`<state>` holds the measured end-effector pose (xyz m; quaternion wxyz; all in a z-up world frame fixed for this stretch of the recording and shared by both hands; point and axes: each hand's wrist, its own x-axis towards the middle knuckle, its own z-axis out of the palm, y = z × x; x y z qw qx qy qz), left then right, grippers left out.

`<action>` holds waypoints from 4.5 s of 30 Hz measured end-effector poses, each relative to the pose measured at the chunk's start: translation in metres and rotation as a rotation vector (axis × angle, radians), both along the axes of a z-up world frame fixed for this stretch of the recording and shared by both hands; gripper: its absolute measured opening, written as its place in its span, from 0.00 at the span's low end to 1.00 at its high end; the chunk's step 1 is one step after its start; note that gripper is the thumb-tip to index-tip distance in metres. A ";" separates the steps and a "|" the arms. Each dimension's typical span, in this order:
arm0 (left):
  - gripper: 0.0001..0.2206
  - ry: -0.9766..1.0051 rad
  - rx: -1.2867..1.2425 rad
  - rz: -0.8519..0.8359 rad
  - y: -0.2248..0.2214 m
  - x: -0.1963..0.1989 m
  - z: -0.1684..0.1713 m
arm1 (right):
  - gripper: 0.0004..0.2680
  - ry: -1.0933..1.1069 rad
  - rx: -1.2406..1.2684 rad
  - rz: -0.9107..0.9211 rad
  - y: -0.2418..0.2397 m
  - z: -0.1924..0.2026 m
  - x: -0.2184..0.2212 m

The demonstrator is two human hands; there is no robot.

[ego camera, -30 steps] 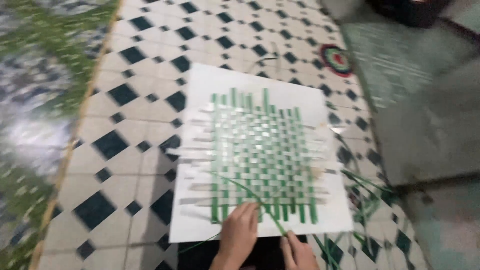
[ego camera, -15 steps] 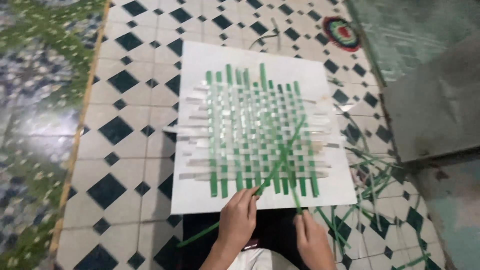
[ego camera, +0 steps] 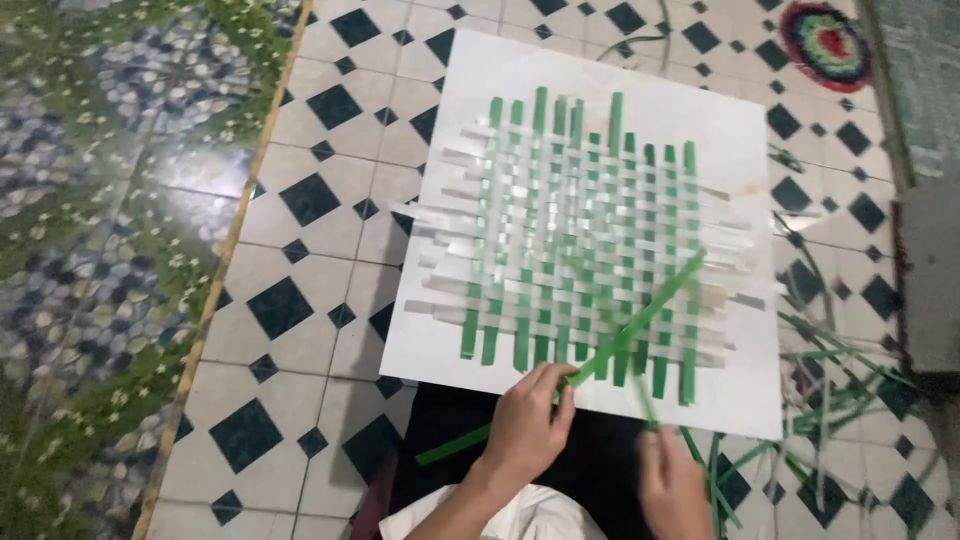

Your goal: Manual weaving of green and white plastic strips on a board to create a woven sheet.

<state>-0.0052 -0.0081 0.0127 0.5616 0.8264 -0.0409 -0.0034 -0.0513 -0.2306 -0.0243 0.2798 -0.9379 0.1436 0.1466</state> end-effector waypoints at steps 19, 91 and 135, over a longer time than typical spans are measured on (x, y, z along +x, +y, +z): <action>0.14 -0.043 0.088 0.003 -0.004 0.034 0.023 | 0.11 0.039 -0.061 0.005 -0.007 0.031 0.043; 0.15 0.300 -0.671 0.019 0.009 0.178 -0.084 | 0.12 0.077 0.650 -0.017 0.066 0.037 0.204; 0.19 0.231 -0.770 -0.081 0.019 0.161 -0.076 | 0.12 0.149 -0.093 0.193 0.080 0.045 0.173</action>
